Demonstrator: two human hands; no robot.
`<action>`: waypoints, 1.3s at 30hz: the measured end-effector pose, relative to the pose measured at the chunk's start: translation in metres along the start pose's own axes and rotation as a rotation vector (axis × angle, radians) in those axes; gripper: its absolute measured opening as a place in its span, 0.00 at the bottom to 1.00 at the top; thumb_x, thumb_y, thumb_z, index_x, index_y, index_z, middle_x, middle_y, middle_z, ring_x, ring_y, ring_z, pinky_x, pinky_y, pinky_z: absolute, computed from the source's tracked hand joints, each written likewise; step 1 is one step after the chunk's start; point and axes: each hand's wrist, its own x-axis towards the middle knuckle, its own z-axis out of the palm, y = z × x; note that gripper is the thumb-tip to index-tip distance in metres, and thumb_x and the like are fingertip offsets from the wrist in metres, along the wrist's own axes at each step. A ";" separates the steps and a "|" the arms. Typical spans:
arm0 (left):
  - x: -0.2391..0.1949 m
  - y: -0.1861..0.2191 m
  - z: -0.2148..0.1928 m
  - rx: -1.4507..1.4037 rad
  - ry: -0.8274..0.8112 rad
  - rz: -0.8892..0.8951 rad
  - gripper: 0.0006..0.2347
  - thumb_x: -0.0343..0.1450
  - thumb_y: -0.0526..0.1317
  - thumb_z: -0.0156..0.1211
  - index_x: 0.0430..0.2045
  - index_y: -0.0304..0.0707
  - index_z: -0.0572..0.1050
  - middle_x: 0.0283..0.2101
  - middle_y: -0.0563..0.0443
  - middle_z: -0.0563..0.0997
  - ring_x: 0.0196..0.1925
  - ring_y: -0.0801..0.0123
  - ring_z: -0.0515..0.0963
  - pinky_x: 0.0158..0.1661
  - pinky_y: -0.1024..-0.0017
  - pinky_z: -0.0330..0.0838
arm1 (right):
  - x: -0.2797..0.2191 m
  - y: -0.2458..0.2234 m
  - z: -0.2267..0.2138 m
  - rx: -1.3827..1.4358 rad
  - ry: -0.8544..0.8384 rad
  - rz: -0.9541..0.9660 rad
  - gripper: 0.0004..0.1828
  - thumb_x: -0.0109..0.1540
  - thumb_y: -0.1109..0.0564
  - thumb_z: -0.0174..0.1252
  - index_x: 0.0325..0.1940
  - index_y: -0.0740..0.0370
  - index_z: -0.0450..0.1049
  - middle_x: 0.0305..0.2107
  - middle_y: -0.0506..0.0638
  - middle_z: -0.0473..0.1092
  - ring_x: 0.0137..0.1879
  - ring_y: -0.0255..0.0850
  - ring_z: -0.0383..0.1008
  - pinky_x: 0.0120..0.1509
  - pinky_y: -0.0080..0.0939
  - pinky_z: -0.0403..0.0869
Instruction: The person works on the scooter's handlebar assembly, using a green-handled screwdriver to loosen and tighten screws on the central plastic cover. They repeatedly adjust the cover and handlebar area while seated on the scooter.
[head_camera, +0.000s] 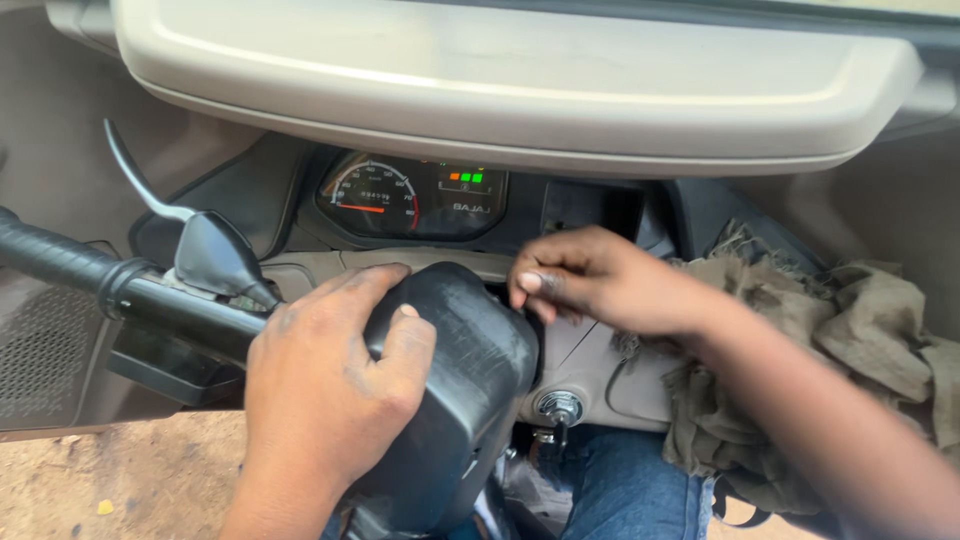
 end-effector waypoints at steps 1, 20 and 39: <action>0.001 0.000 0.001 0.003 0.013 0.011 0.18 0.64 0.46 0.56 0.41 0.35 0.83 0.43 0.39 0.85 0.45 0.44 0.82 0.48 0.55 0.73 | -0.006 -0.001 0.003 0.093 0.024 -0.023 0.15 0.69 0.51 0.51 0.41 0.62 0.78 0.21 0.43 0.70 0.25 0.28 0.64 0.30 0.30 0.67; -0.008 -0.005 0.001 0.017 0.082 0.072 0.19 0.67 0.48 0.54 0.42 0.34 0.82 0.45 0.36 0.83 0.49 0.42 0.80 0.51 0.52 0.70 | -0.077 -0.026 0.048 0.251 0.101 -0.298 0.27 0.68 0.43 0.42 0.20 0.61 0.61 0.17 0.51 0.65 0.27 0.35 0.62 0.36 0.35 0.64; -0.242 -0.221 -0.144 0.489 0.482 0.301 0.08 0.53 0.36 0.60 0.23 0.40 0.77 0.34 0.43 0.80 0.40 0.47 0.79 0.47 0.49 0.70 | -0.249 0.126 0.089 -0.238 0.231 0.200 0.16 0.68 0.47 0.53 0.39 0.62 0.73 0.35 0.50 0.69 0.40 0.40 0.70 0.46 0.42 0.72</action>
